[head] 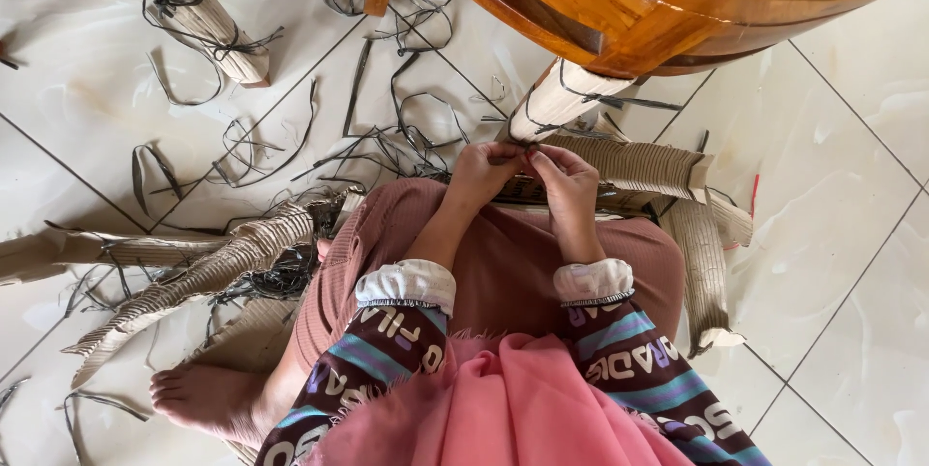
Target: Wrapping wooden furniture legs with protective cardboard and securing them with plastic ties.
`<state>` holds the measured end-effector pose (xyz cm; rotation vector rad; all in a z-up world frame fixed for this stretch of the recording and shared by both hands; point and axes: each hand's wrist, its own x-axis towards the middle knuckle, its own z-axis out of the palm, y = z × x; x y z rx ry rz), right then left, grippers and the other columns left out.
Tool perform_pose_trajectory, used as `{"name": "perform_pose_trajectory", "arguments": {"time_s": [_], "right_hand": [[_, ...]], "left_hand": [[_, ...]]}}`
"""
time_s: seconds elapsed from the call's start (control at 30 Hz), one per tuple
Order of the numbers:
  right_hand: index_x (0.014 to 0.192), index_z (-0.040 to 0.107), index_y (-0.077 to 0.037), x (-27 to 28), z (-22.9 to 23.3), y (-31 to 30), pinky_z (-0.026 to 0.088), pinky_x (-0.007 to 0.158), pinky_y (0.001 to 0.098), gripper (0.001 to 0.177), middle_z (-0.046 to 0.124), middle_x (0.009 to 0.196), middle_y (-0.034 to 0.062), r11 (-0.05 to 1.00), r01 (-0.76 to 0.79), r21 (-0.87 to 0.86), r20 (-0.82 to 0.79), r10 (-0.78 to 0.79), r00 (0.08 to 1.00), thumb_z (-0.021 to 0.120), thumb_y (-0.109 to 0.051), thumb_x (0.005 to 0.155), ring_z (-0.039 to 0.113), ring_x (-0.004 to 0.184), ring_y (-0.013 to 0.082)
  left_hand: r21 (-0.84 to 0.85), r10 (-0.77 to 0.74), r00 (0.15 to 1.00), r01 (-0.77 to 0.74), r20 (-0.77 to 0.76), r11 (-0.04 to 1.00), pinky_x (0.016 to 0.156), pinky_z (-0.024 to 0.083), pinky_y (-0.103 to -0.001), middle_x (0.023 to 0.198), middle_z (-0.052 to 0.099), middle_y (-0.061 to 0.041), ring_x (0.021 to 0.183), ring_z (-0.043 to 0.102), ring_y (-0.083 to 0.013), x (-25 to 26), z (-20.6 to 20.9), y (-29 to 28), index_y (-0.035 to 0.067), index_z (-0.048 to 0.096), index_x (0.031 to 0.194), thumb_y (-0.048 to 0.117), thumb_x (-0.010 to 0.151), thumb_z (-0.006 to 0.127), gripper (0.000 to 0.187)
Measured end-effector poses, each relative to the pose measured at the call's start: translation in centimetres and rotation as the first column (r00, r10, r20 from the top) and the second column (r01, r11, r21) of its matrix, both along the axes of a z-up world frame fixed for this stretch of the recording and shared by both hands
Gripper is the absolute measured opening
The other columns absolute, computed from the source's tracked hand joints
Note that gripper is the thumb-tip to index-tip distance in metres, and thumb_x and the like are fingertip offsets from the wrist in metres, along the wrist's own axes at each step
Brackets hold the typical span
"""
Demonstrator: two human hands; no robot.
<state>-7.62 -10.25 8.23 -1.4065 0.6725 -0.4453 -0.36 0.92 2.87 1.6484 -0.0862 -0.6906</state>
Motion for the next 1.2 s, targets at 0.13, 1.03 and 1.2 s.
{"name": "perform_pose_trajectory", "arguments": {"time_s": [0.13,1.03,1.2], "right_hand": [[0.097,0.075,0.011,0.1,-1.0,0.0,0.068,0.075,0.0423,0.016,0.073,0.084,0.0268,0.994,0.07,0.086,0.064,-0.076,0.995,0.08,0.008,0.082,0.076,0.083,0.031],[0.111,0.071,0.003,0.1,-1.6,-2.2,0.069,0.076,0.0368,0.037,0.075,0.096,0.0194,0.999,0.011,0.042,0.05,-0.013,0.999,0.087,0.009,0.078,0.078,0.086,0.0236],[0.108,0.072,0.001,0.1,-1.3,-2.0,0.068,0.073,0.0343,0.032,0.075,0.093,0.0181,1.0,0.01,-0.004,0.037,-0.01,0.999,0.085,0.008,0.08,0.077,0.083,0.0217]], "left_hand": [[0.01,0.011,1.0,-0.012,0.029,1.0,0.087,0.056,-0.036,0.09,0.079,-0.006,0.097,0.073,-0.0238,-0.1,0.0,0.1,0.021,0.083,0.101,0.035,0.083,0.079,0.024],[0.239,-0.154,0.654,-0.041,0.74,0.97,0.07,0.065,-0.042,0.087,0.076,-0.007,0.081,0.075,-0.0272,-1.2,7.9,2.0,0.016,0.081,0.1,0.02,0.093,0.073,0.011],[0.329,-0.206,0.702,-0.042,0.681,0.943,0.07,0.064,-0.04,0.084,0.075,-0.001,0.08,0.075,-0.0224,-0.8,5.2,1.2,0.021,0.078,0.096,0.035,0.088,0.074,0.016]]}}
